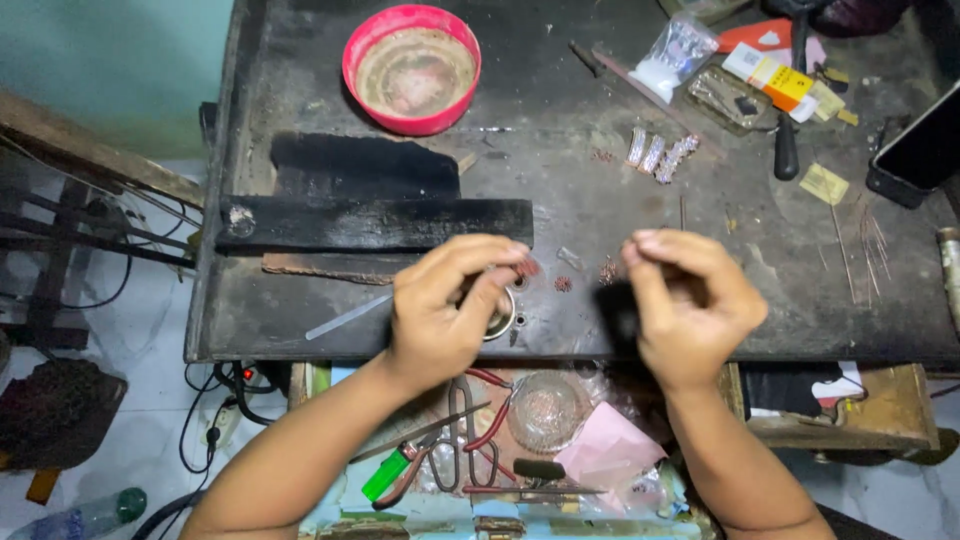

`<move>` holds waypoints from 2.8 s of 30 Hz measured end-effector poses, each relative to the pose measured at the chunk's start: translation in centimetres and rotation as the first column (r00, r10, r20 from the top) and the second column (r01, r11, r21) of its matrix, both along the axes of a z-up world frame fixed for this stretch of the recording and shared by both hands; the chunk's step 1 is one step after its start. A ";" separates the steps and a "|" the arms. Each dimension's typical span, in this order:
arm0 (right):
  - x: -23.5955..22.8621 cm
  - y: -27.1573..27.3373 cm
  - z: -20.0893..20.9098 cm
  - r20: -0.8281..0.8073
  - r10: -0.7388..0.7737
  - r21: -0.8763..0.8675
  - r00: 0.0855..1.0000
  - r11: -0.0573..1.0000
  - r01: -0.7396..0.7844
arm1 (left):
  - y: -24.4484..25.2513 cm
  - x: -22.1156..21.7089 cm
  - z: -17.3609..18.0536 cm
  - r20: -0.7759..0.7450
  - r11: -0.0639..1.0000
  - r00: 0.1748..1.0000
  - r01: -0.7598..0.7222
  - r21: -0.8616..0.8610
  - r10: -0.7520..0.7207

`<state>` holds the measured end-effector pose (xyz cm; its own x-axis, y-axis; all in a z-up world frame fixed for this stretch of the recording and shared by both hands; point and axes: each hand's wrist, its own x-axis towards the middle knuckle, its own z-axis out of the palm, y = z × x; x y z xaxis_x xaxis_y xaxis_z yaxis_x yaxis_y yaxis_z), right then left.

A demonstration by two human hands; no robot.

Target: A person is refining a jewelry piece by carefully setting small red stones into a metal frame at a workshop bench.

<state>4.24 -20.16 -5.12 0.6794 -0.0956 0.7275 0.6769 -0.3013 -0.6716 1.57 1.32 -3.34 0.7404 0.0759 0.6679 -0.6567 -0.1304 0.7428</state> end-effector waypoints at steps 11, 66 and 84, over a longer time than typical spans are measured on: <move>0.4 -0.7 -1.6 -0.306 -0.059 0.145 0.950 0.984 0.107 | 0.6 1.0 -1.4 -0.121 0.981 0.986 0.092 -0.171 -0.114; -3.1 5.4 4.2 -0.212 0.246 0.047 0.946 0.969 -0.242 | 0.9 0.4 -0.2 -0.079 0.986 0.996 -0.017 0.165 0.031; -2.4 4.3 0.5 -0.081 0.399 0.276 0.913 0.889 -0.364 | 0.5 0.8 -0.6 0.010 0.999 0.999 0.036 0.041 -0.036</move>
<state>1.81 -15.86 -4.64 0.7879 0.0240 0.6153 0.6055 0.1518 -0.7812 2.35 1.86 -3.95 0.7351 0.0223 0.6776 -0.6692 -0.1365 0.7304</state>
